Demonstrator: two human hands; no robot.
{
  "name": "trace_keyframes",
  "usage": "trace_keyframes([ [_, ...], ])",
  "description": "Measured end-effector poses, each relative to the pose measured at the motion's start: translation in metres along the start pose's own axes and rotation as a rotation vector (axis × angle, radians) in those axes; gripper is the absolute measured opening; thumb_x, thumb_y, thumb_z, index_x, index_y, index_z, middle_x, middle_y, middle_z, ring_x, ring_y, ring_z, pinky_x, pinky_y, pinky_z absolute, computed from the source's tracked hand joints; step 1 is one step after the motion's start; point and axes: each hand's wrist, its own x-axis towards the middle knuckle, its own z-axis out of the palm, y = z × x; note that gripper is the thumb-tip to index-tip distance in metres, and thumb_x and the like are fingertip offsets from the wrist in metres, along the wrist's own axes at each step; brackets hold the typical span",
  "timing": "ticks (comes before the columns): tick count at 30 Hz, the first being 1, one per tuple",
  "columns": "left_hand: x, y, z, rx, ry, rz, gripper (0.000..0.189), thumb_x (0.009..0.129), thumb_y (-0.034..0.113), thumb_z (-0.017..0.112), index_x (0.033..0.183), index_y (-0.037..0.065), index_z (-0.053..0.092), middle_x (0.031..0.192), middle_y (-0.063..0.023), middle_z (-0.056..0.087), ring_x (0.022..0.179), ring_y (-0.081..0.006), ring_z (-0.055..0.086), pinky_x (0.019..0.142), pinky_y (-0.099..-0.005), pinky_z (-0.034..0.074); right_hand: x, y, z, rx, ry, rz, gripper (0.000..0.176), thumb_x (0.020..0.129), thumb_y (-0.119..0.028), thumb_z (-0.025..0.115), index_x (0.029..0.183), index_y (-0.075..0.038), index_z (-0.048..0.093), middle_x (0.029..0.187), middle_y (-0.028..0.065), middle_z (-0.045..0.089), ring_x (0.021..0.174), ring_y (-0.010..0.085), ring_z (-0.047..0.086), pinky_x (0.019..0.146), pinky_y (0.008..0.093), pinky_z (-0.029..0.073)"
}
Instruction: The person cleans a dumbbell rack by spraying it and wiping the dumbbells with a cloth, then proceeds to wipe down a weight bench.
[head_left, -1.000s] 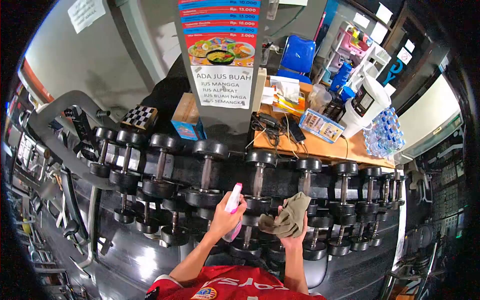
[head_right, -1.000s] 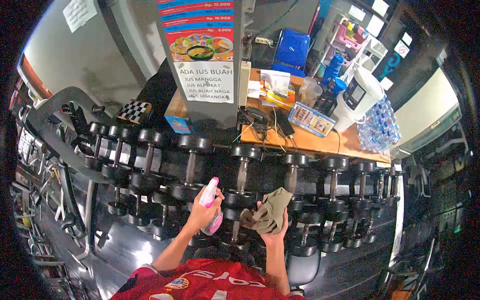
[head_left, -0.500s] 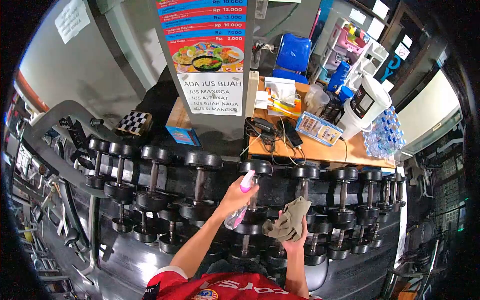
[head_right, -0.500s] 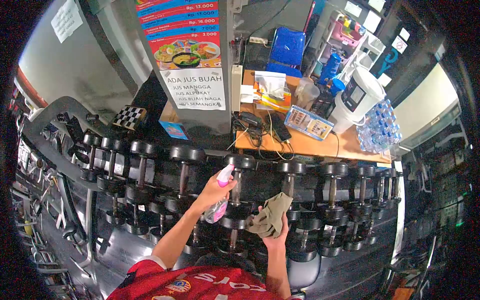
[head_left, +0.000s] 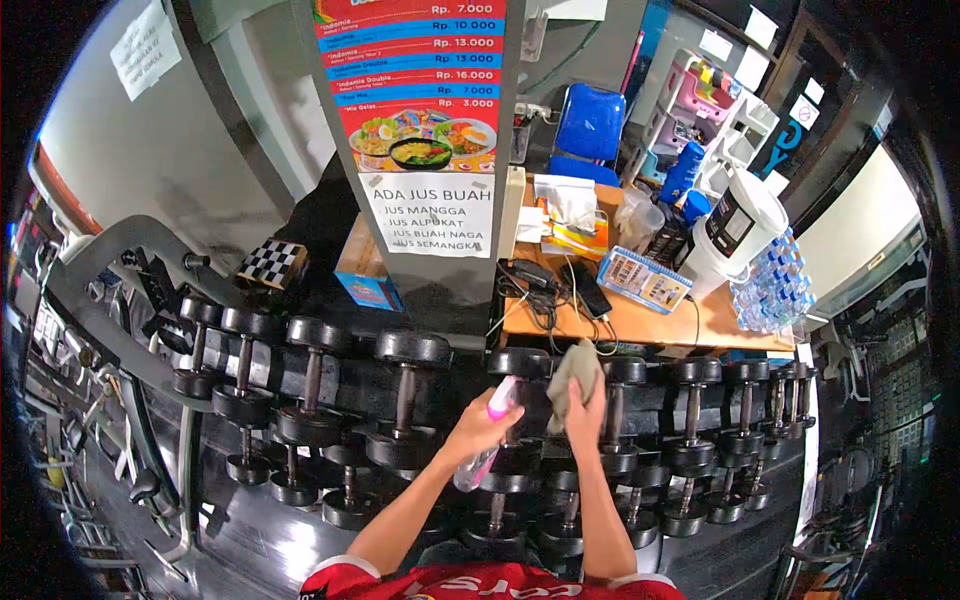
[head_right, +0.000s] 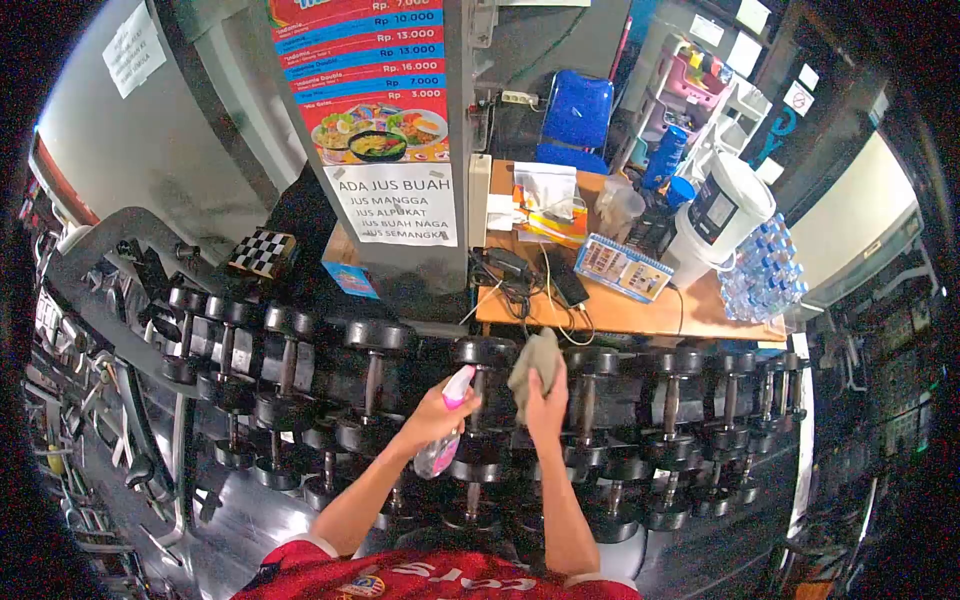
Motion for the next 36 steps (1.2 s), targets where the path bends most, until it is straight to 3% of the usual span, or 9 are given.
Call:
trace_keyframes([
  [3,-0.019,-0.023,-0.002,0.057,-0.004,-0.032,0.030,0.084,0.026,0.069,0.094,0.002,0.054,0.070,-0.0052,0.058,0.053,-0.0113,0.057,0.047,-0.0280,0.047,0.029,0.000,0.036,-0.482,-0.285,-0.473,0.040,0.082,-0.004,0.056,0.122,0.000,0.053,0.117,0.0202,0.057,0.110,0.0393,0.054,0.102,0.0425,0.037],
  [5,-0.032,-0.040,0.003,0.055,-0.002,-0.014,0.029,0.084,0.025,0.068,0.095,0.002,0.054,0.069,-0.0052,0.058,0.052,-0.0114,0.056,0.047,-0.0278,0.047,0.034,-0.005,0.074,-0.772,-0.413,-0.810,0.039,0.078,-0.005,0.057,0.115,-0.011,0.059,0.107,0.0121,0.061,0.114,0.0303,0.052,0.102,0.0447,0.037],
  [10,-0.053,-0.064,0.017,0.021,-0.018,-0.150,0.029,0.084,0.023,0.067,0.102,0.003,0.055,0.072,-0.0069,0.060,0.055,-0.0122,0.057,0.052,-0.0300,0.048,0.034,0.000,0.141,-1.421,-0.946,-0.712,0.031,0.083,-0.013,0.053,0.112,-0.016,0.064,0.110,0.0066,0.057,0.110,0.0302,0.051,0.095,0.0528,0.036],
  [14,-0.057,-0.054,0.015,0.086,0.002,-0.150,0.033,0.083,0.025,0.067,0.104,0.002,0.057,0.077,-0.0116,0.063,0.065,-0.0172,0.061,0.061,-0.0337,0.050,0.026,0.021,0.167,-1.618,-0.869,-0.800,0.022,0.086,-0.020,0.051,0.096,-0.015,0.070,0.096,0.0087,0.062,0.097,0.0259,0.054,0.081,0.0440,0.038],
  [21,-0.056,-0.054,0.019,0.243,-0.021,0.010,0.032,0.081,0.023,0.068,0.102,0.003,0.057,0.083,-0.0175,0.061,0.077,-0.0375,0.061,0.069,-0.0400,0.049,0.037,0.005,0.113,-1.253,-0.889,-0.741,0.032,0.080,-0.014,0.056,0.110,-0.018,0.065,0.110,0.0062,0.059,0.108,0.0255,0.053,0.094,0.0435,0.038],
  [24,-0.055,-0.068,0.026,0.205,-0.019,0.008,0.030,0.081,0.022,0.069,0.099,0.002,0.056,0.079,-0.0189,0.059,0.077,-0.0407,0.059,0.068,-0.0417,0.048,0.044,0.002,0.069,-0.775,-0.632,-0.889,0.036,0.075,-0.004,0.058,0.108,-0.015,0.065,0.106,0.0098,0.061,0.115,0.0236,0.052,0.097,0.0433,0.038],
  [27,-0.056,-0.068,0.022,0.225,0.004,0.060,0.029,0.081,0.022,0.069,0.097,0.002,0.055,0.081,-0.0182,0.059,0.078,-0.0401,0.059,0.067,-0.0428,0.047,0.041,0.033,0.037,-0.470,-0.502,-0.776,0.045,0.069,0.006,0.055,0.111,-0.007,0.062,0.110,0.0130,0.061,0.117,0.0268,0.052,0.100,0.0423,0.038],
  [29,-0.055,-0.064,0.023,0.233,0.012,0.095,0.029,0.081,0.022,0.069,0.096,0.002,0.055,0.081,-0.0179,0.059,0.077,-0.0397,0.059,0.067,-0.0427,0.047,0.034,0.056,0.030,-0.243,-0.280,-0.364,0.045,0.076,0.009,0.052,0.119,-0.003,0.057,0.116,0.0165,0.059,0.115,0.0313,0.054,0.099,0.0371,0.039],
  [36,-0.054,-0.075,0.023,0.232,-0.001,0.115,0.029,0.082,0.023,0.069,0.095,0.002,0.055,0.078,-0.0164,0.059,0.074,-0.0346,0.061,0.067,-0.0400,0.047,0.037,0.066,0.031,-0.090,-0.037,-0.026,0.037,0.092,-0.003,0.050,0.129,-0.004,0.047,0.119,0.0175,0.059,0.110,0.0322,0.057,0.092,0.0339,0.043],
])
